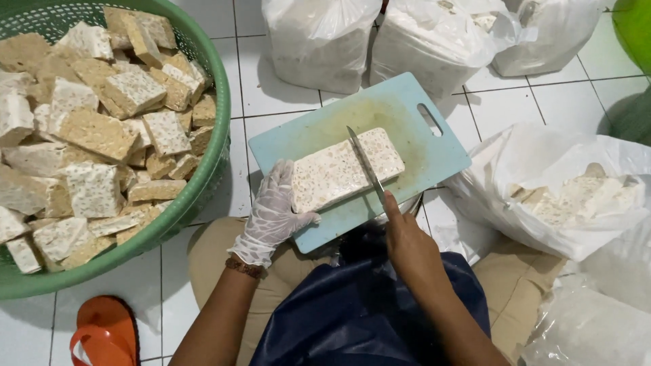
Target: Cutting large blocks of tempeh into smaller rectangular pieces using a knife on a cutting board.
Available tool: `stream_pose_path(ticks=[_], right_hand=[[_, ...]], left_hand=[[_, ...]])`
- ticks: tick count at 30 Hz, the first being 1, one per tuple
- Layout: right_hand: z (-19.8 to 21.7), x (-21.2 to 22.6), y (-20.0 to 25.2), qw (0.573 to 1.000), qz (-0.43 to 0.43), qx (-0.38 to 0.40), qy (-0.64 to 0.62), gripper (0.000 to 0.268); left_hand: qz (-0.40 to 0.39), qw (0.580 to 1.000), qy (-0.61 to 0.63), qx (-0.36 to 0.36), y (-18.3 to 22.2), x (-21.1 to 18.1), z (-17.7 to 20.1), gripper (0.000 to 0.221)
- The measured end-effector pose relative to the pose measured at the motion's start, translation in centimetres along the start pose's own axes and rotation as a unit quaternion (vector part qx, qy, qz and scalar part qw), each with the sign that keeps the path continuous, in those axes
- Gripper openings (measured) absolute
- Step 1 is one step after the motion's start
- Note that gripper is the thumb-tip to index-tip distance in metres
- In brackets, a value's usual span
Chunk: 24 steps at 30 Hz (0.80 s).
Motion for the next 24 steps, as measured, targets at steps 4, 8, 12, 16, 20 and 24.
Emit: stream_pose_path(ticks=[4,8,12,16,20,24], right_hand=[[-0.4,-0.4,-0.6,1.000,0.011,0.020,0.014,0.065],[-1.1,-0.7,-1.4,0.998,0.016,0.044,0.039,0.068],[-3.4,-1.6,-3.3,0.998,0.043,0.033,0.030,0.068],[-0.8,-2.0,-3.1,0.995,0.003,0.090,-0.031,0.068],[3.0,0.0,-0.2,0.992,-0.051,0.084,-0.075,0.065],[1.3,3.3,1.8,0.993,-0.048,0.065,-0.088,0.062]], left_hand=[[-0.007,1.000,-0.001,0.005,-0.4,0.4,-0.1,0.128],[-0.022,0.999,0.029,0.001,0.0,-0.2,0.5,0.122],[-0.045,0.997,0.063,-0.004,0.4,-0.3,1.0,0.122],[-0.048,0.998,0.039,-0.005,0.0,1.2,0.2,0.125],[-0.055,0.998,0.022,-0.016,-0.1,1.9,-0.1,0.128],[-0.054,0.998,0.002,-0.041,0.1,2.5,-0.8,0.128]])
Point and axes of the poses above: each hand's wrist, its own y-axis away from the middle knuckle, its own z-axis out of the back of the hand, x = y × z, the point moved 4 cm from there along -y, towards the middle knuckle, and after that the axes turned 5 degrees about x, right-handed, at the moved point
